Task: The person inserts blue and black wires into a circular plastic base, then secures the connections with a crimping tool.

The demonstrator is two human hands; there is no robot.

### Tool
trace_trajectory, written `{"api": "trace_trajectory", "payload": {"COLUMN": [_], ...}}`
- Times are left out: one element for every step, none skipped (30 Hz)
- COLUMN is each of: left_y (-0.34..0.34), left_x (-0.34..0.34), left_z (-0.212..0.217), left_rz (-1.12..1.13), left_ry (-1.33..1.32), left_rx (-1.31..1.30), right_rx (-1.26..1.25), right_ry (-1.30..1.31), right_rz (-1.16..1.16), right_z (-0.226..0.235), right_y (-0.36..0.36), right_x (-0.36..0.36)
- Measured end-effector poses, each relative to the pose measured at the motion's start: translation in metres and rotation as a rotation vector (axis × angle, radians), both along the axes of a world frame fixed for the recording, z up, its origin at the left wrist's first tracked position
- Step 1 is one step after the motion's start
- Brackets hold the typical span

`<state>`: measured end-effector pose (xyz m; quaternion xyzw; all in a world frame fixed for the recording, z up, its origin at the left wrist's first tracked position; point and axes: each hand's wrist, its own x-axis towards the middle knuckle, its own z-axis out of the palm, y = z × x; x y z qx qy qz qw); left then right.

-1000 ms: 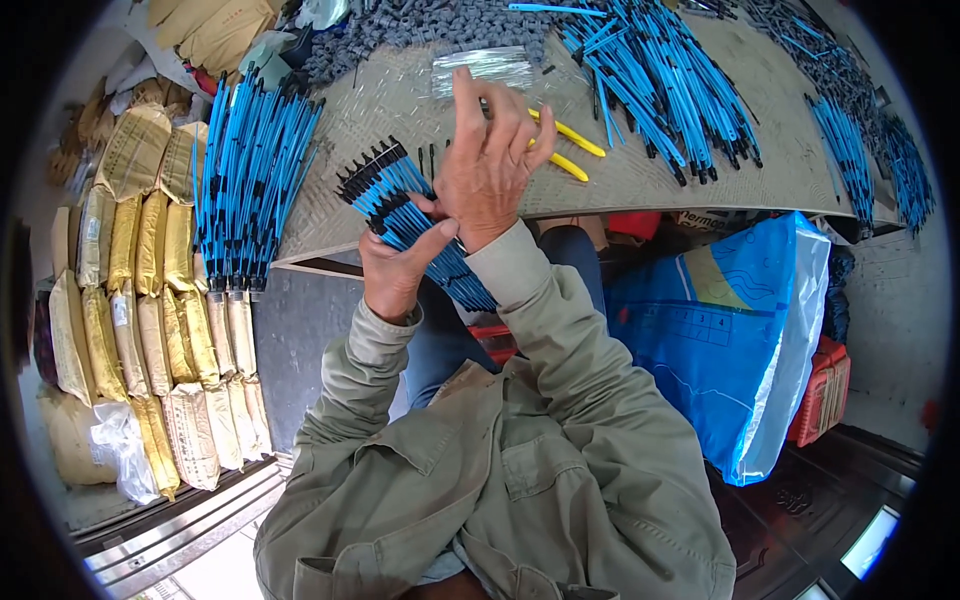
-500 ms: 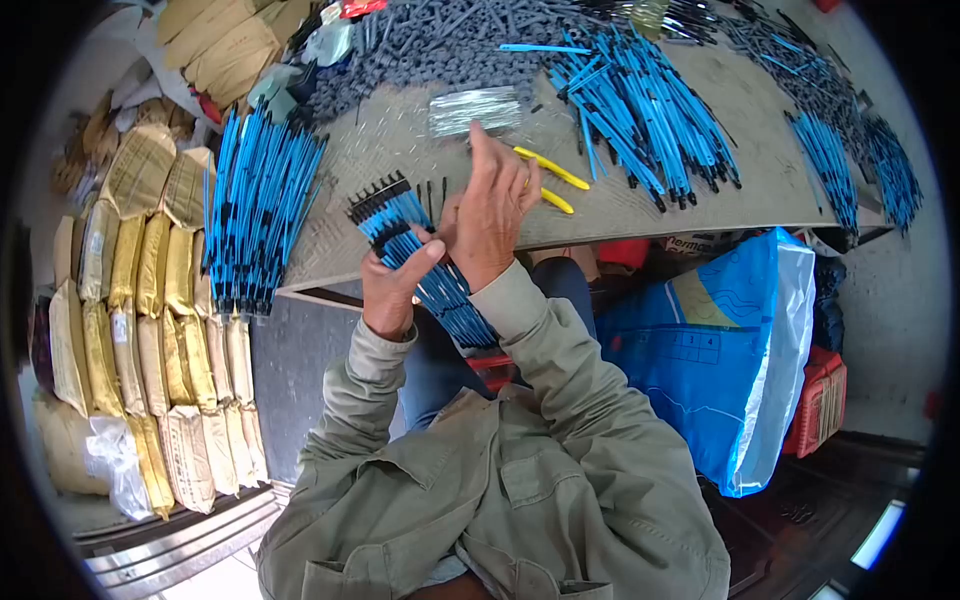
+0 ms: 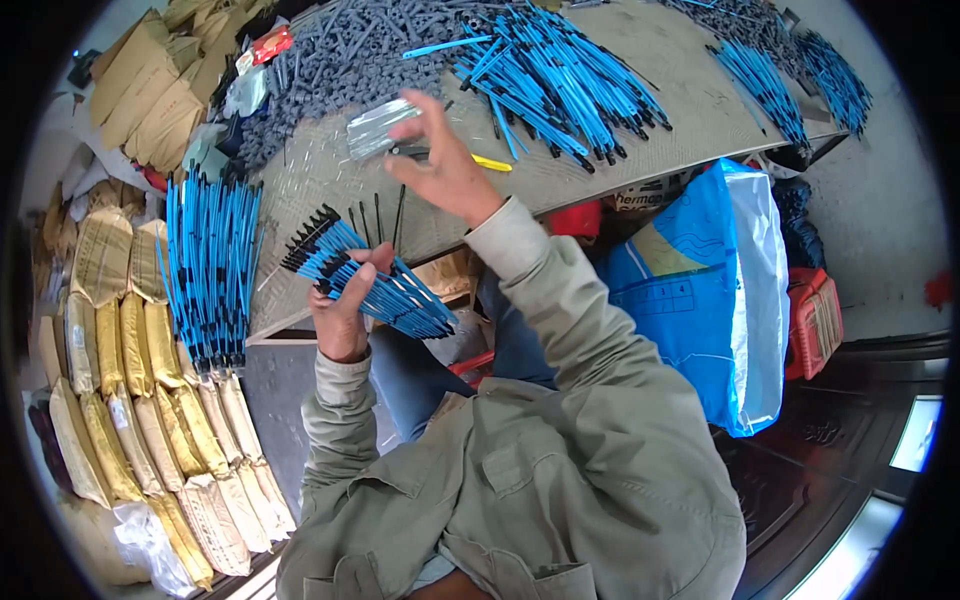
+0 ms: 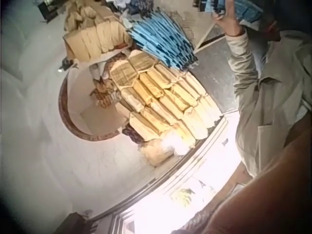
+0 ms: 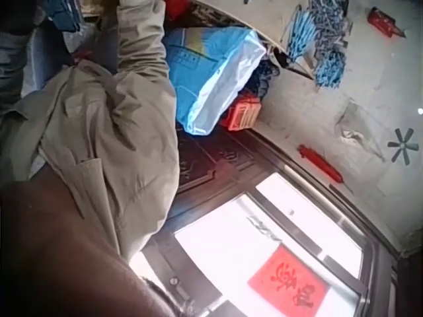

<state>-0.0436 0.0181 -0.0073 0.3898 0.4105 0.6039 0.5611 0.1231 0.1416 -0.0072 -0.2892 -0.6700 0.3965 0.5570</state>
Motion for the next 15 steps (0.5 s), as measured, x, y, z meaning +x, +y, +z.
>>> {"api": "trace_trajectory", "payload": {"left_y": [-0.001, -0.001, -0.002, -0.003, -0.003, -0.003, -0.003, -0.003, -0.003, -0.004, -0.005, -0.005, -0.004, -0.004, -0.005], "left_x": [0.001, 0.002, 0.004, 0.004, 0.003, 0.003, 0.003, 0.002, 0.001, 0.0, -0.002, -0.003, -0.005, -0.006, -0.009], "left_z": [-0.001, -0.002, -0.004, -0.003, -0.002, -0.001, 0.0, 0.0, 0.0, 0.001, 0.001, 0.0, -0.003, -0.005, -0.007], "left_rz": [0.003, 0.007, 0.011, 0.01, 0.009, 0.009, 0.011, 0.018, 0.012, 0.009, 0.012, 0.034, 0.004, -0.024, -0.051], "left_ry": [0.005, 0.01, 0.01, 0.013, 0.017, 0.021, 0.025, 0.025, 0.024, 0.024, 0.024, 0.026, 0.046, 0.067, 0.086], "left_rx": [0.022, 0.044, 0.061, 0.059, 0.053, 0.05, 0.047, 0.048, 0.034, 0.02, 0.007, 0.007, 0.004, 0.001, -0.004], "right_rx": [0.002, 0.082, 0.156, 0.231, 0.228, 0.247, 0.267, 0.287, 0.29, 0.234, 0.181, 0.128, 0.132, 0.033, -0.065], "right_ry": [0.008, -0.181, -0.375, -0.57, -0.568, -0.567, -0.568, -0.567, -0.566, -0.554, -0.542, -0.53, -0.524, -0.559, -0.597], "right_rz": [-0.002, 0.022, 0.046, 0.07, 0.072, 0.069, 0.068, 0.069, 0.078, 0.079, 0.087, 0.097, 0.126, 0.161, 0.196], "right_z": [0.002, 0.004, 0.006, 0.007, 0.008, 0.009, 0.01, 0.012, 0.012, 0.012, 0.013, 0.013, 0.012, 0.011, 0.01], "right_y": [0.003, 0.005, 0.004, 0.004, 0.004, 0.006, 0.007, 0.009, 0.009, 0.009, 0.01, 0.01, 0.009, 0.009, 0.008], "right_x": [0.004, 0.011, 0.019, 0.024, 0.023, 0.023, 0.021, 0.02, 0.019, 0.019, 0.019, 0.018, 0.016, 0.017, 0.016]}}
